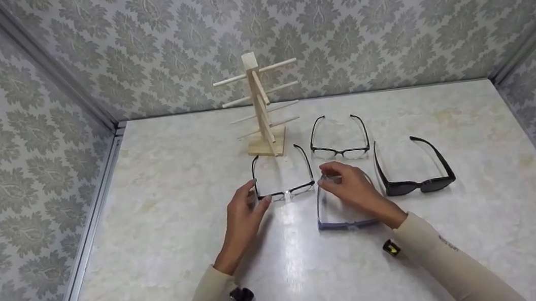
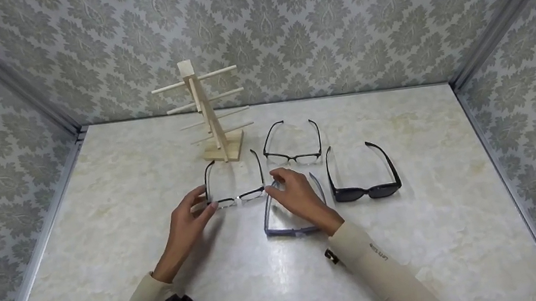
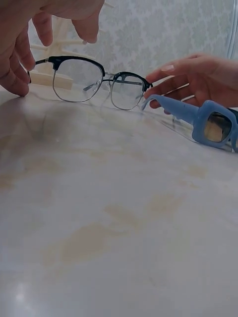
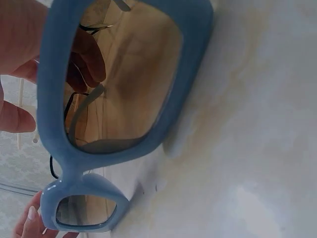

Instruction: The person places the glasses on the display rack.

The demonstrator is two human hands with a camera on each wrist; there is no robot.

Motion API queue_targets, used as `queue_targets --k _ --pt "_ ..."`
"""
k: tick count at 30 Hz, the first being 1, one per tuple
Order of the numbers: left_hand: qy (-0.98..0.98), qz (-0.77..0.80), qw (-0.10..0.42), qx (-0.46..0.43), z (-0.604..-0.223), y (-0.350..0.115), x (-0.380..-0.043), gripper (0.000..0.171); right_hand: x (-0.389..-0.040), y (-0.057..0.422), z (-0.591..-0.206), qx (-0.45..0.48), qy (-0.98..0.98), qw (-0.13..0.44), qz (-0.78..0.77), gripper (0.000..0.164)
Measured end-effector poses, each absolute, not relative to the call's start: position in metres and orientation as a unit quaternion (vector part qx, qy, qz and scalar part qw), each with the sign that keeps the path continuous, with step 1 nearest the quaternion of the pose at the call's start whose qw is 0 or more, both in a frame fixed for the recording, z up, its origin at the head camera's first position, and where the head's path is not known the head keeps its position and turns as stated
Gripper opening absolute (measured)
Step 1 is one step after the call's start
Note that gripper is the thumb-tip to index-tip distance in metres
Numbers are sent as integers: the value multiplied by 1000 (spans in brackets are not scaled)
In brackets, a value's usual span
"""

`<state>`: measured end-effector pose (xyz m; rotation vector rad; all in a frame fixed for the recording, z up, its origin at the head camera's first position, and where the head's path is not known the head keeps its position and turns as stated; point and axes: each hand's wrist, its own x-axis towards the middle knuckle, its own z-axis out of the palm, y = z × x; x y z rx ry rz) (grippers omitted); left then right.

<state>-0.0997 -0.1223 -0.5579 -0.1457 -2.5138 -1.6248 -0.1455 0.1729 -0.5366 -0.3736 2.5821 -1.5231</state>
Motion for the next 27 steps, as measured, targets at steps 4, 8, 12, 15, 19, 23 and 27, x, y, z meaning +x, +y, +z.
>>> queue_targets --k 4,8,12,15,19,23,27 --pt "-832 -549 68 -31 -561 -121 -101 55 -146 170 -540 -121 848 64 -511 47" --pt "-829 -554 70 -25 -563 -121 -104 52 -147 166 -541 -123 844 63 -517 47" --pt "-826 -557 74 -28 -565 -121 -107 47 -150 163 -541 -133 846 56 -513 46" --pt "-824 -561 71 -24 -564 -121 -108 45 -153 160 -542 -141 851 55 -504 45" --pt "-831 -553 64 -13 -563 -120 -109 43 -157 155 -543 -153 858 47 -488 41" --pt "-840 -540 61 -3 -563 -119 -109 41 -158 151 -544 -151 861 45 -484 40" --pt "-842 -536 58 0 -563 -119 -110 39 -158 148 -544 -139 860 49 -488 44"
